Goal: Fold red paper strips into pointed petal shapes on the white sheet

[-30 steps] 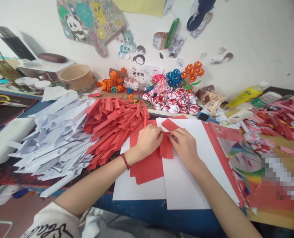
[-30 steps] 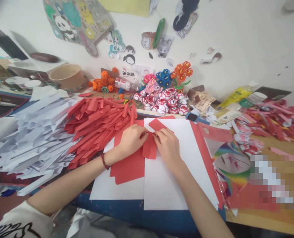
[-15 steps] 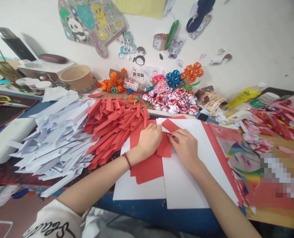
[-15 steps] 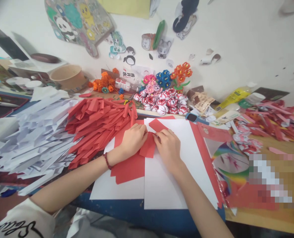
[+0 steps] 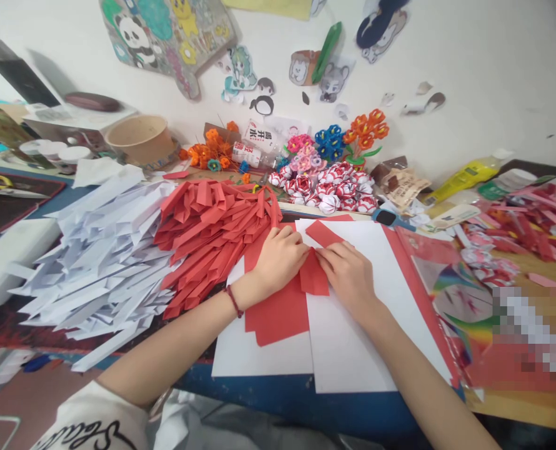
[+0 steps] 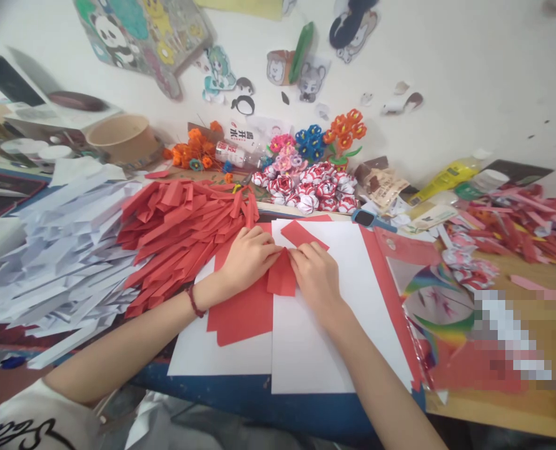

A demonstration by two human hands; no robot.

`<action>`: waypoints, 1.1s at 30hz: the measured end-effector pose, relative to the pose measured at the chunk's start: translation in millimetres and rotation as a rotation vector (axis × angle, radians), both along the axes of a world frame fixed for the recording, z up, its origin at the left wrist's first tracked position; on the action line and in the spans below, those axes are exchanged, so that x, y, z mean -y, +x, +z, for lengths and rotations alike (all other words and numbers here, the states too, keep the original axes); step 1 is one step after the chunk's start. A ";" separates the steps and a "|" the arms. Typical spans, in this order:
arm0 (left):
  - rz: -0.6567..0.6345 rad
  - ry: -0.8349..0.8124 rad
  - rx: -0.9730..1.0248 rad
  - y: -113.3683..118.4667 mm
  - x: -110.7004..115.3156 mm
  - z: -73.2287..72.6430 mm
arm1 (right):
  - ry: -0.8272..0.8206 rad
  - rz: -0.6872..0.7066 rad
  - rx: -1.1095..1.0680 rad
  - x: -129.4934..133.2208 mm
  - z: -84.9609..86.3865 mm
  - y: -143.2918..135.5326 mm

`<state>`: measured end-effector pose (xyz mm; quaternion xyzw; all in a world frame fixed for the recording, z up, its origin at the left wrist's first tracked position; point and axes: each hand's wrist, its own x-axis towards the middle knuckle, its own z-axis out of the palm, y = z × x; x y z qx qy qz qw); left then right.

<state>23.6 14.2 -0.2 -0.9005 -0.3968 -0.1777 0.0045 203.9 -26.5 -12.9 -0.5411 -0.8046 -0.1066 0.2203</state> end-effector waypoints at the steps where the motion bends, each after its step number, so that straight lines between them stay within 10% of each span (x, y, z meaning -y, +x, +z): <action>1: 0.004 0.006 -0.010 1.0 0.1 -0.8 | 0.000 0.004 0.007 0.1 0.4 -0.1; 33: 0.165 -0.073 -0.010 18.4 1.1 0.4 | 0.034 0.006 0.162 2.0 3.3 -6.6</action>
